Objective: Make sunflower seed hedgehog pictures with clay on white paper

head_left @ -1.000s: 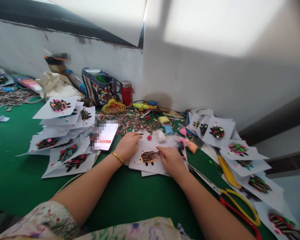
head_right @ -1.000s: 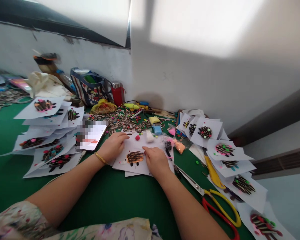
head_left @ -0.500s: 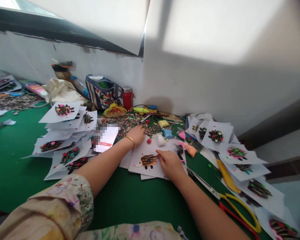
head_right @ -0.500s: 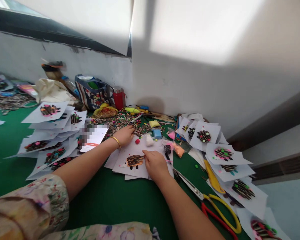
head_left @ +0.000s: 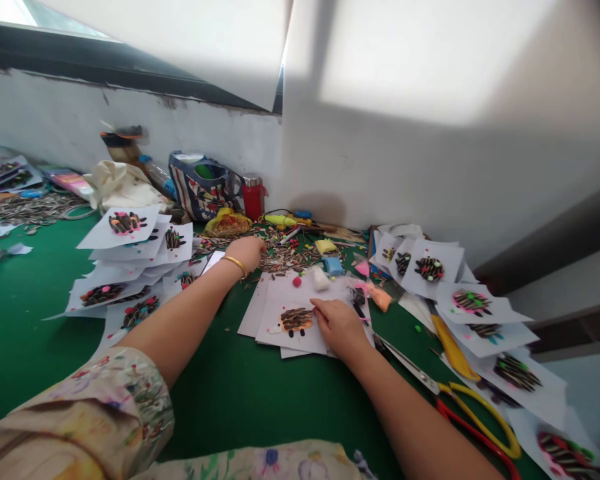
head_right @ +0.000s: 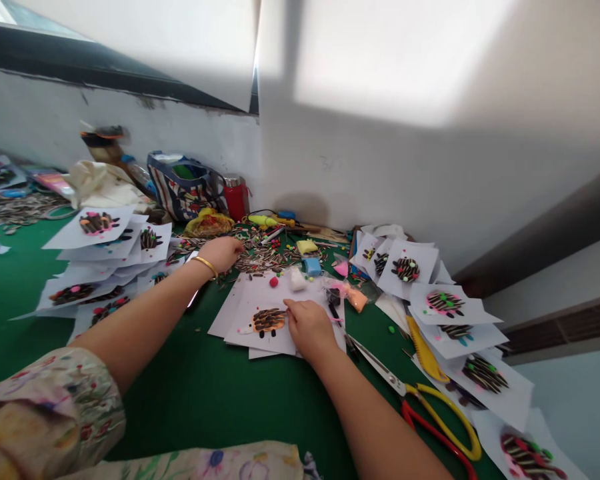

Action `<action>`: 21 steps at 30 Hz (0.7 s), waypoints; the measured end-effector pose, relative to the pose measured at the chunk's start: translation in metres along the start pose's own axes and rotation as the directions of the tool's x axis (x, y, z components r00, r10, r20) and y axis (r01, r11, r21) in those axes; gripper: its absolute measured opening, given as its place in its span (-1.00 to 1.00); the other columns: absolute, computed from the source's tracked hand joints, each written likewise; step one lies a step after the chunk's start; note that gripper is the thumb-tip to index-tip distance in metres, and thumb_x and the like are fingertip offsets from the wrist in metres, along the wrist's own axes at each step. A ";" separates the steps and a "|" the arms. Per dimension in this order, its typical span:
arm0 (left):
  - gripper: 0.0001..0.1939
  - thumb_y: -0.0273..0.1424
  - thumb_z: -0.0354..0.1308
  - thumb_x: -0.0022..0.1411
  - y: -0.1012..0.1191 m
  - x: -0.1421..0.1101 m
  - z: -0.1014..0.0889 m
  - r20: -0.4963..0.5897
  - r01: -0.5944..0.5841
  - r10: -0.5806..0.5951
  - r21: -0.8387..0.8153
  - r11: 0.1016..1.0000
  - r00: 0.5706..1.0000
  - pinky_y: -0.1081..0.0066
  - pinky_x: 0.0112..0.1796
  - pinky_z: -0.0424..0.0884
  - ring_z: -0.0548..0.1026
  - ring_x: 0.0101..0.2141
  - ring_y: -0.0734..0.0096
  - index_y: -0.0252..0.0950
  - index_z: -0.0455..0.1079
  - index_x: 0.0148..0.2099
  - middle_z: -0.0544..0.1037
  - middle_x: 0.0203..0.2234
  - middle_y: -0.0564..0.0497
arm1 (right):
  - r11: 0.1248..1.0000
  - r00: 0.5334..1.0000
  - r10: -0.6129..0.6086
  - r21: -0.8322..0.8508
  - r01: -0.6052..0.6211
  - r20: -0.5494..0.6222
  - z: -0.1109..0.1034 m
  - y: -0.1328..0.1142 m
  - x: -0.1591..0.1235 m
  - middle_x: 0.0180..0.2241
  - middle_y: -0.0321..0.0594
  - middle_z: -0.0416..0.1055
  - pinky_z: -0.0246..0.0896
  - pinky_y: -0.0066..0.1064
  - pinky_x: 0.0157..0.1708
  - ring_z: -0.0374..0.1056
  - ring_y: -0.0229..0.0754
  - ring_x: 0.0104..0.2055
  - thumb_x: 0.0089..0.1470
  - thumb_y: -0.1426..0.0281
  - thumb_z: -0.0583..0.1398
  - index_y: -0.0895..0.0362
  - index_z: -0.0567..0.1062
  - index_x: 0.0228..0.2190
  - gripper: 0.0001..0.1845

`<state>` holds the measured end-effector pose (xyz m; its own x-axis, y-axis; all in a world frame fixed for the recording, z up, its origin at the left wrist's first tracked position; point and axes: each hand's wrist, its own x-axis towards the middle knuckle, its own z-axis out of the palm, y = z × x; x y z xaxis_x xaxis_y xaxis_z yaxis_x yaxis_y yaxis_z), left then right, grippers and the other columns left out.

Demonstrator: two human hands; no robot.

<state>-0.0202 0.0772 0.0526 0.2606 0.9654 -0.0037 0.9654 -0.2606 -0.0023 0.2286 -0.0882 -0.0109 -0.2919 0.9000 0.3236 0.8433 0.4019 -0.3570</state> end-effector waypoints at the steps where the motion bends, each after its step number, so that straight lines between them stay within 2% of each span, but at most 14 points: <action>1: -0.64 -0.42 0.01 0.19 0.004 -0.003 0.002 0.008 -0.013 0.013 -0.005 1.000 1.000 0.32 -0.10 0.40 0.53 -0.12 0.18 -0.14 0.52 -0.03 0.58 -0.09 -0.09 | 1.000 1.000 0.001 0.003 -0.001 0.000 0.000 0.000 0.000 -0.20 -0.08 0.56 0.29 -0.27 -0.07 0.42 -0.07 -0.13 0.22 0.47 0.08 0.20 0.51 -0.02 -0.66; 5: -0.68 -0.42 0.03 0.20 0.025 -0.020 0.014 0.028 -0.078 0.078 -0.018 0.997 0.997 0.31 -0.09 0.40 0.52 -0.10 0.19 -0.16 0.53 -0.06 0.57 -0.09 -0.10 | 1.000 1.000 0.000 0.014 0.001 -0.016 0.001 0.001 -0.001 -0.21 -0.09 0.56 0.30 -0.27 -0.09 0.42 -0.08 -0.14 0.23 0.45 0.07 0.17 0.51 -0.02 -0.67; 11: -0.70 -0.52 -0.05 0.24 0.044 -0.055 0.021 0.008 -0.101 0.101 -0.004 0.995 0.995 0.23 -0.05 0.38 0.50 -0.10 0.15 -0.34 0.49 -0.14 0.55 -0.17 -0.21 | 0.999 0.999 -0.004 0.048 0.006 -0.039 0.003 0.001 -0.004 -0.18 -0.10 0.56 0.30 -0.26 -0.08 0.41 -0.07 -0.12 0.22 0.47 0.07 0.18 0.50 -0.02 -0.66; 15: -0.65 -0.47 -0.07 0.28 0.048 -0.085 0.026 -0.020 -0.080 0.080 0.014 0.997 0.997 0.14 0.05 0.31 0.39 0.06 0.05 -0.43 0.39 0.04 0.43 0.02 -0.33 | 0.999 0.999 -0.010 0.045 0.012 -0.037 0.002 0.000 -0.004 -0.18 -0.10 0.56 0.30 -0.25 -0.08 0.41 -0.06 -0.12 0.23 0.46 0.06 0.17 0.50 -0.02 -0.66; 18: -0.51 -0.40 -0.05 0.29 0.051 -0.110 0.035 -0.041 -0.039 0.040 0.027 0.999 0.998 0.04 0.09 0.25 0.19 0.22 -0.09 -0.44 0.22 0.23 0.22 0.23 -0.37 | 0.999 0.999 -0.015 0.042 0.016 -0.035 0.003 0.001 -0.004 -0.16 -0.11 0.56 0.29 -0.25 -0.08 0.41 -0.06 -0.12 0.23 0.46 0.07 0.18 0.50 -0.02 -0.66; 21: -0.50 -0.43 -0.09 0.31 0.051 -0.131 0.044 -0.049 -0.057 0.060 0.060 0.997 0.997 0.05 0.11 0.24 0.18 0.24 -0.05 -0.45 0.18 0.26 0.21 0.25 -0.36 | 0.999 0.999 -0.017 0.038 0.018 -0.036 0.004 0.002 -0.005 -0.15 -0.11 0.55 0.29 -0.25 -0.07 0.41 -0.07 -0.11 0.22 0.47 0.07 0.17 0.49 -0.01 -0.66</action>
<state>-0.0053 -0.0623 0.0090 0.3180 0.9470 0.0454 0.9470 -0.3151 -0.0617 0.2300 -0.0909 -0.0166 -0.2895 0.8864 0.3611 0.8199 0.4243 -0.3843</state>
